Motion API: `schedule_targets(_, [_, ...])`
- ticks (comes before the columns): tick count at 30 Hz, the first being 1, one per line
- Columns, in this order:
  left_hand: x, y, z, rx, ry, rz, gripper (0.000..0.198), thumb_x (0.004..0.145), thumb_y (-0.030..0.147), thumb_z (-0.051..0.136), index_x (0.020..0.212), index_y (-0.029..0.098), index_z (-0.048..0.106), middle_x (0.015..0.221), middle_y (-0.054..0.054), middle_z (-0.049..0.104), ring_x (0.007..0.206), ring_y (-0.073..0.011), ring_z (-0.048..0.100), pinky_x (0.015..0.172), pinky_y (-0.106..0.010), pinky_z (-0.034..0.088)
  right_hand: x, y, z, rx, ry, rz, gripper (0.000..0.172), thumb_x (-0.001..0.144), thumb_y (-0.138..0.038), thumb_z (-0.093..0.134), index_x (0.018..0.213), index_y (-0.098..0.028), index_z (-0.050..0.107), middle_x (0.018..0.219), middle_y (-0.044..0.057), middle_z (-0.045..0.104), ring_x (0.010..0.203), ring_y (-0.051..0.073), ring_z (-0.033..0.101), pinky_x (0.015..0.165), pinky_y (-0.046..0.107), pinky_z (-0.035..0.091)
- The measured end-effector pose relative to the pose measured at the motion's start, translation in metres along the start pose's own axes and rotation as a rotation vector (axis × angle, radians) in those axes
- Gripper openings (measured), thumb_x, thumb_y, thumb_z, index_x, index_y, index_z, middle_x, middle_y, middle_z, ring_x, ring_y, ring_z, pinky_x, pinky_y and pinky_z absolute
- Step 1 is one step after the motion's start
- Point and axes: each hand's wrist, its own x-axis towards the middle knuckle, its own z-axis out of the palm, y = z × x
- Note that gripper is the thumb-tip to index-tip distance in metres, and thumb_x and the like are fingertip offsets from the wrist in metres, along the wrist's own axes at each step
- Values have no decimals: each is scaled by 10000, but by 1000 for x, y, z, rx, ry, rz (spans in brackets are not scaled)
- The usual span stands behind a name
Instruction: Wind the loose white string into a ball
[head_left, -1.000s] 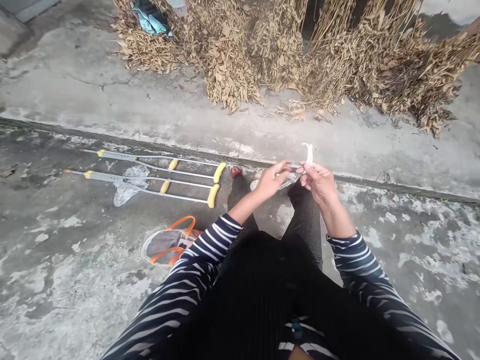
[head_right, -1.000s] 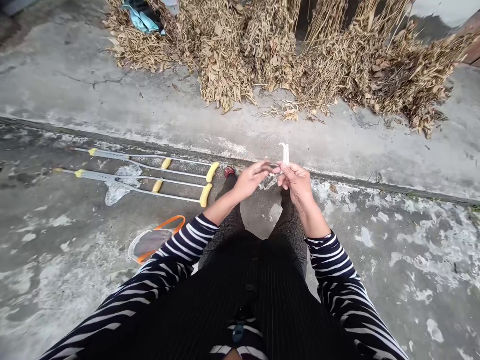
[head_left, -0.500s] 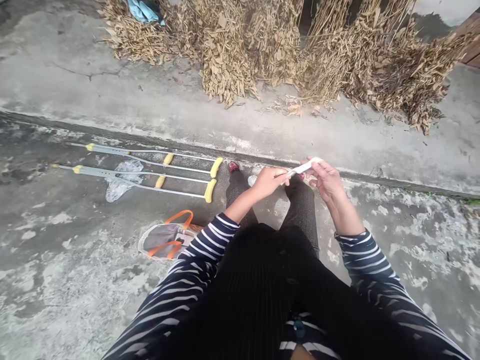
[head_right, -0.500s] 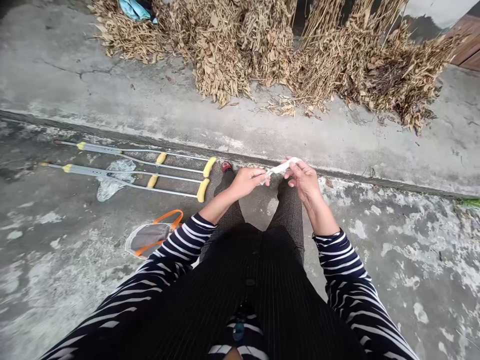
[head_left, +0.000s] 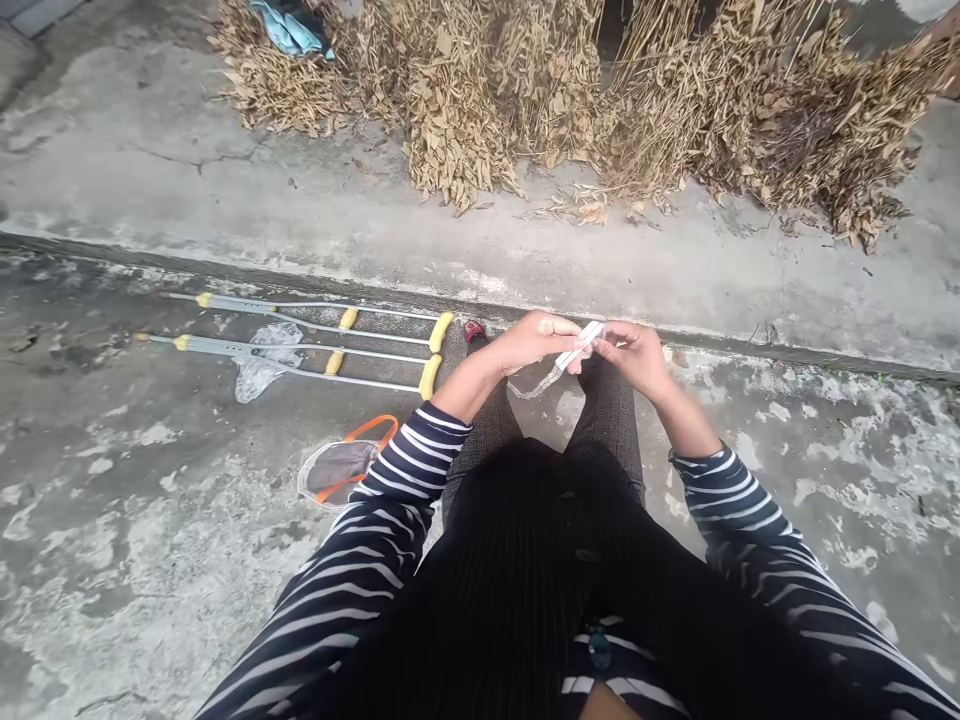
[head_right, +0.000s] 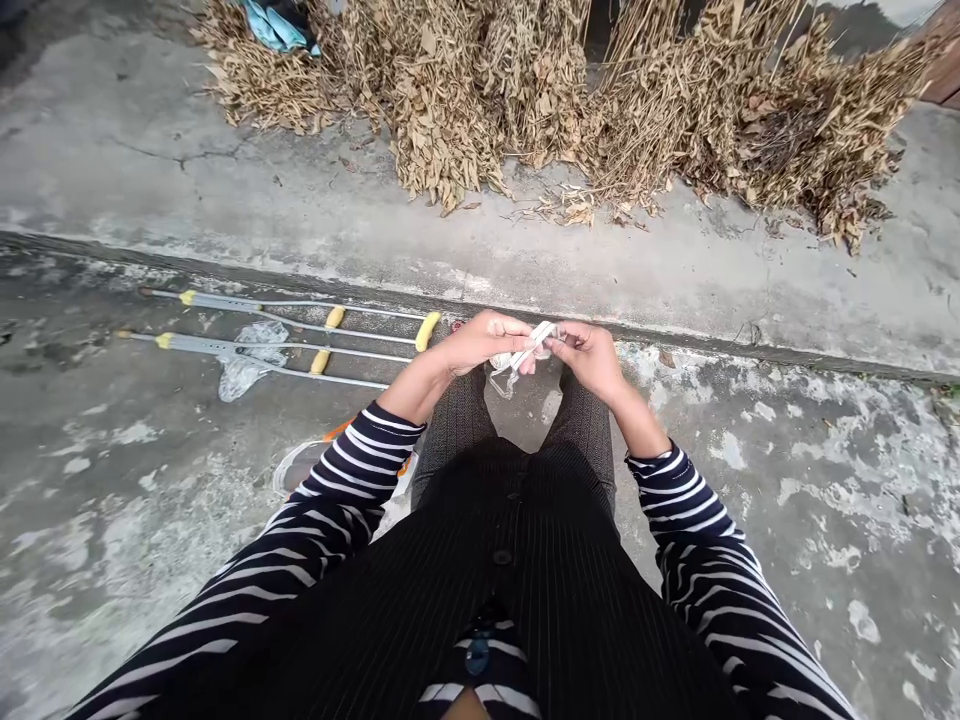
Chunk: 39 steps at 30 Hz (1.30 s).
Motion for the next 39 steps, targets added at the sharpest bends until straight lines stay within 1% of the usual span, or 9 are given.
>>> schedule_targets(2, [-4,0,-5,-6,-1,-24,416,806,494,842,898,97,760,684,-64,746,629,-143,680,651,-252,482,2,1,-1,169,-41,76,432,779,-562,845,854,-146,756,798,62,729,595,92,499,560,231,408])
schedule_targets(6, [-7,2,-19,-4,-3,-29,391,829,483,818,869,101,747,625,-51,712,617,-156,689,652,-262,493,0,-3,-16,414,-220,265,435,643,-406,981,846,-135,708,750,15,699,488,21,387,452,171,240])
schedule_targets(11, [-5,7,-30,-11,-34,-47,320,861,421,773,791,111,728,578,-42,669,597,-159,680,662,-279,504,-7,-3,-32,613,-459,358,382,769,-407,918,882,-96,725,810,54,721,443,3,402,405,174,154])
schedule_targets(19, [2,-15,-41,-124,-46,1,361,854,446,790,748,110,711,605,-58,677,708,-184,718,840,-324,536,-17,2,-21,741,-461,340,416,737,-416,917,945,-134,692,596,-51,600,380,-3,303,398,174,154])
schedule_targets(23, [12,-34,-40,-136,-31,-33,402,813,497,824,769,108,729,657,-73,716,799,-215,745,905,-351,529,-18,-6,-7,778,-489,374,404,706,-405,942,908,-137,717,669,-10,690,364,4,362,383,175,164])
schedule_targets(28, [12,-50,-20,-41,189,24,432,765,411,868,1085,131,793,1161,-128,801,1155,-233,715,1102,-379,474,-16,-18,-5,672,-316,300,336,768,-384,909,960,-156,754,901,61,799,372,27,489,362,177,207])
schedule_targets(33, [10,-63,8,-64,189,117,713,705,327,923,1371,201,701,1482,-149,665,1415,-286,600,1216,-415,409,-13,-26,-5,549,-249,263,578,754,-433,915,1254,-189,757,979,99,819,362,38,504,353,177,230])
schedule_targets(36, [20,-71,17,-51,287,154,713,702,419,928,1334,159,724,1451,-171,682,1394,-309,616,1200,-404,423,-13,-29,-2,495,-266,239,669,763,-441,910,1354,-193,718,979,103,821,378,59,548,357,179,251])
schedule_targets(39, [28,-78,18,-6,314,163,600,775,570,843,1165,118,791,1219,-151,787,1200,-285,708,1088,-377,488,-14,-33,-2,443,-246,208,686,784,-445,896,1395,-204,698,984,99,823,390,69,568,366,185,283])
